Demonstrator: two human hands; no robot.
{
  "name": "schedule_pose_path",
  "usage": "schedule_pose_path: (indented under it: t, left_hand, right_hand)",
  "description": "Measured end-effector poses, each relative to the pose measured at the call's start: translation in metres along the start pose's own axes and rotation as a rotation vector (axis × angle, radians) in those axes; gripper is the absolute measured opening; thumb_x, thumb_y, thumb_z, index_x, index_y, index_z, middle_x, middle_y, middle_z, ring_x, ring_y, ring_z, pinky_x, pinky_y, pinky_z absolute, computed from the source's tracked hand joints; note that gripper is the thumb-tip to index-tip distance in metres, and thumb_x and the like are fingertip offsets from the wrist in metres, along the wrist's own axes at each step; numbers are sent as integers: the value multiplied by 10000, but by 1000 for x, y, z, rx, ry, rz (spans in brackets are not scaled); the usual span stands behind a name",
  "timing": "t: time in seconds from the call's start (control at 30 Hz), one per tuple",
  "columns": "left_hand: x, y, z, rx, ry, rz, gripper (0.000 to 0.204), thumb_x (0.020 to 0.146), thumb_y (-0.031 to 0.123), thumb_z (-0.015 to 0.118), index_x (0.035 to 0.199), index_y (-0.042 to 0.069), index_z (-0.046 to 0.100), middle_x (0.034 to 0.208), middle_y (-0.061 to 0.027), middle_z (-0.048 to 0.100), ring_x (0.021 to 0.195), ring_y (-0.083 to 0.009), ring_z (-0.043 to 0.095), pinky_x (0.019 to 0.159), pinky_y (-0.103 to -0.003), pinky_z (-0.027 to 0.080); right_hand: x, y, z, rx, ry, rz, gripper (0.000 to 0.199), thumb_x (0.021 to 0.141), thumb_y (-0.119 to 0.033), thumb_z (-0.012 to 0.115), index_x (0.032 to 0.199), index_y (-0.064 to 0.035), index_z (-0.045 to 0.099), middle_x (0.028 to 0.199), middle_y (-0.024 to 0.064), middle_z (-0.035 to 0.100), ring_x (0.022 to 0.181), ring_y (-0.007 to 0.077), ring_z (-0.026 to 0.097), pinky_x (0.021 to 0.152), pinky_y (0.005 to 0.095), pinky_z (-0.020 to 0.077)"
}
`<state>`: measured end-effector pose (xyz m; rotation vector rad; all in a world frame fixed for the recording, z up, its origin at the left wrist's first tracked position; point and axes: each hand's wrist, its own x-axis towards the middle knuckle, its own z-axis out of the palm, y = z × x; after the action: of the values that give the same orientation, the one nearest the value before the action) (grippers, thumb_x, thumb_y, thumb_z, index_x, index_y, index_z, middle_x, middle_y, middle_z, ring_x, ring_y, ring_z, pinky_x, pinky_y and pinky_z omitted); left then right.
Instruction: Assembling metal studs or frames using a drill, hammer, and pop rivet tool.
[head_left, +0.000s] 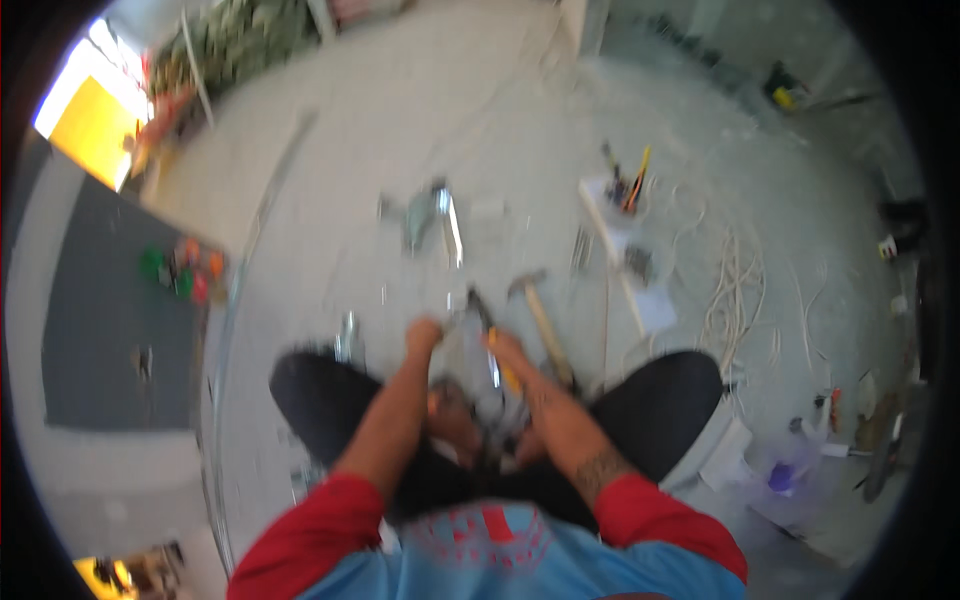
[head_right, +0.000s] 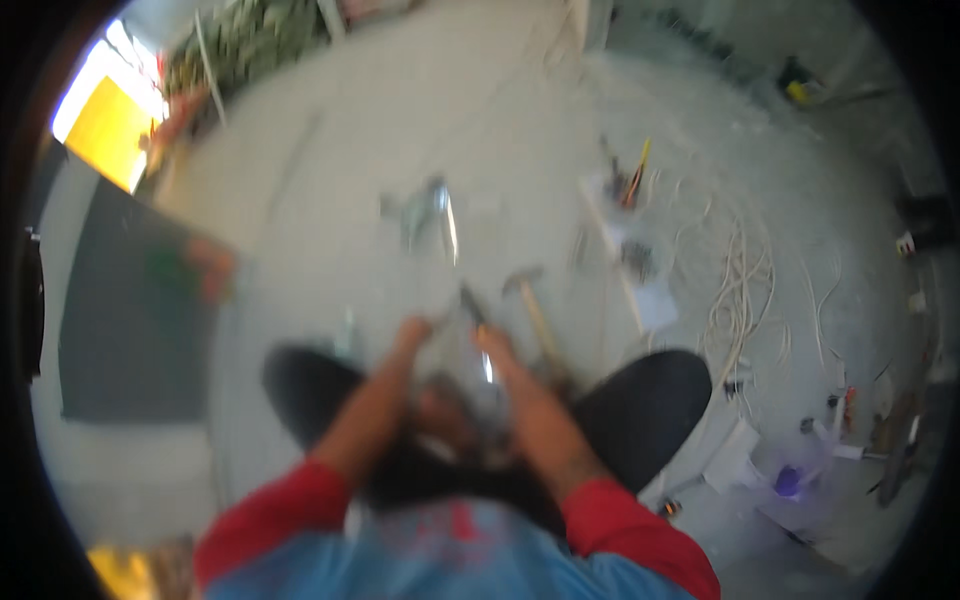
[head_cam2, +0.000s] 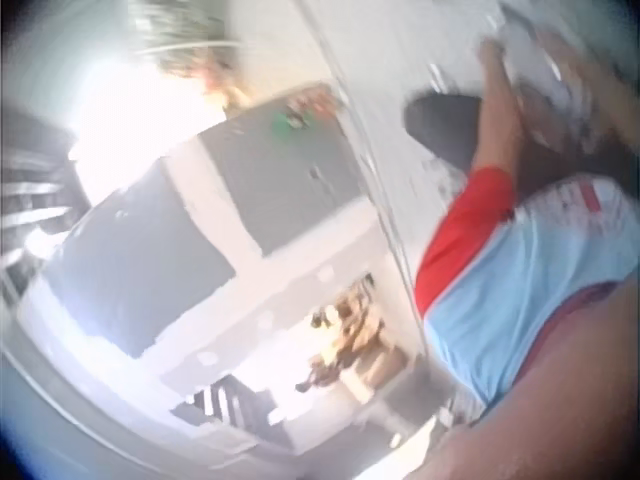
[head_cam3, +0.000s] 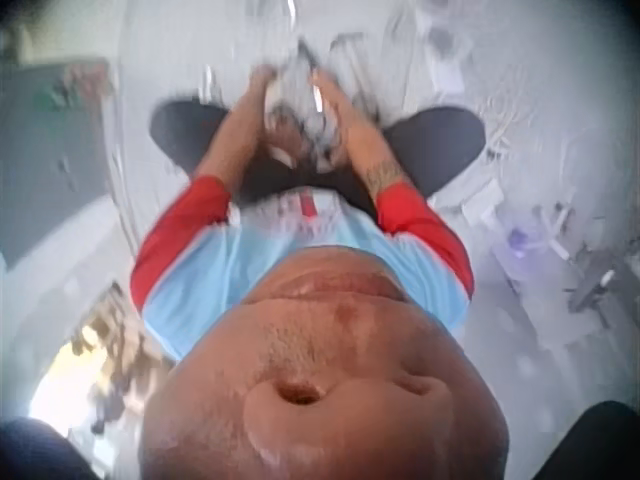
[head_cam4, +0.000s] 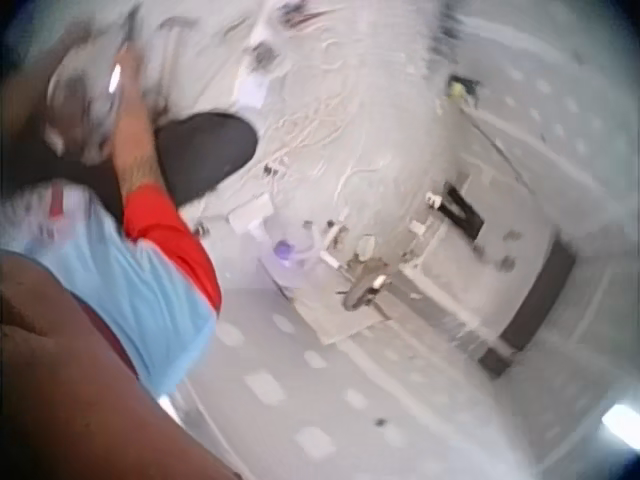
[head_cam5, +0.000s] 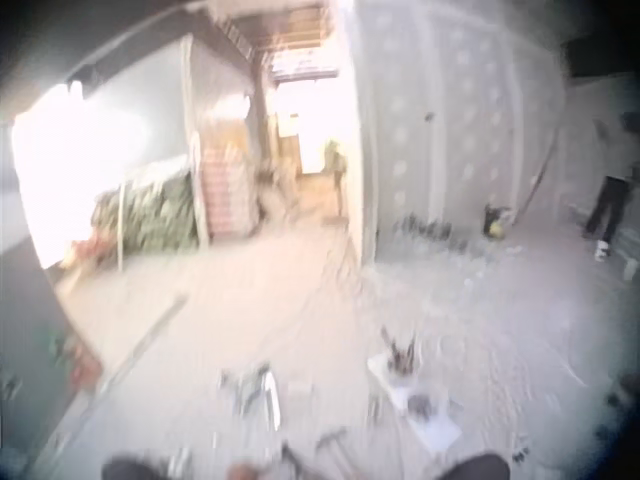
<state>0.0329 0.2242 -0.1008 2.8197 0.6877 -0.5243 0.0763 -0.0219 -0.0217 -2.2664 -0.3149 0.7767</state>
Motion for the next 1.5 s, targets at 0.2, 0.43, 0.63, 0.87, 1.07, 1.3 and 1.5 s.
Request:
schedule_pose_path:
  t: [0.2,0.43,0.63,0.87,1.07,1.3,1.5]
  left_hand:
    - [-70,41,-120,-25,119,-182,181,866,187,611,975,112,734,988,-136,722,928,-325,706,728,-453,550]
    - [-110,94,-78,-312,256,-498,422,919,406,613,1202,95,647,1329,-182,580,1165,-371,588,946,-468,476]
    - [-180,167,-8,-1641,-244,-649,574,949,644,499,989,99,673,733,-35,629,658,-197,610,640,-416,510]
    - [-181,157,16,-1876,-324,-729,526,986,630,447,932,139,626,677,7,553,531,-140,494,480,-328,434]
    - [-178,160,17,-2019,-412,-801,460,1016,568,418,919,168,626,738,0,611,560,-136,555,485,-292,433]
    - [-184,158,4,-1976,-478,-705,498,1018,600,349,985,176,608,802,-10,615,649,-175,559,693,-353,470]
    - [-171,162,20,-2232,-558,-763,521,966,641,456,927,136,574,772,-25,524,696,-172,500,701,-395,454]
  right_hand:
    - [27,25,8,196,-55,64,654,890,-648,602,933,1,669,690,124,660,588,252,651,594,395,525]
    - [17,20,2,489,-99,343,533,913,-548,652,1015,-25,637,723,78,657,552,188,621,501,351,500]
    - [7,2,-3,477,-108,311,554,908,-541,633,884,12,661,727,119,647,655,232,642,633,386,500]
    - [0,-14,19,214,-90,318,625,860,-594,669,999,15,645,792,148,663,707,277,649,629,394,514]
    - [-7,-7,24,-95,-109,431,821,849,-720,546,1064,56,711,1081,269,697,1060,427,657,900,473,497]
    - [-5,-13,24,-143,11,460,763,867,-694,525,994,27,739,1084,245,705,1089,407,654,929,485,502]
    - [-24,-44,-16,-526,-134,248,703,813,-675,665,929,16,723,849,150,731,749,236,720,675,377,562]
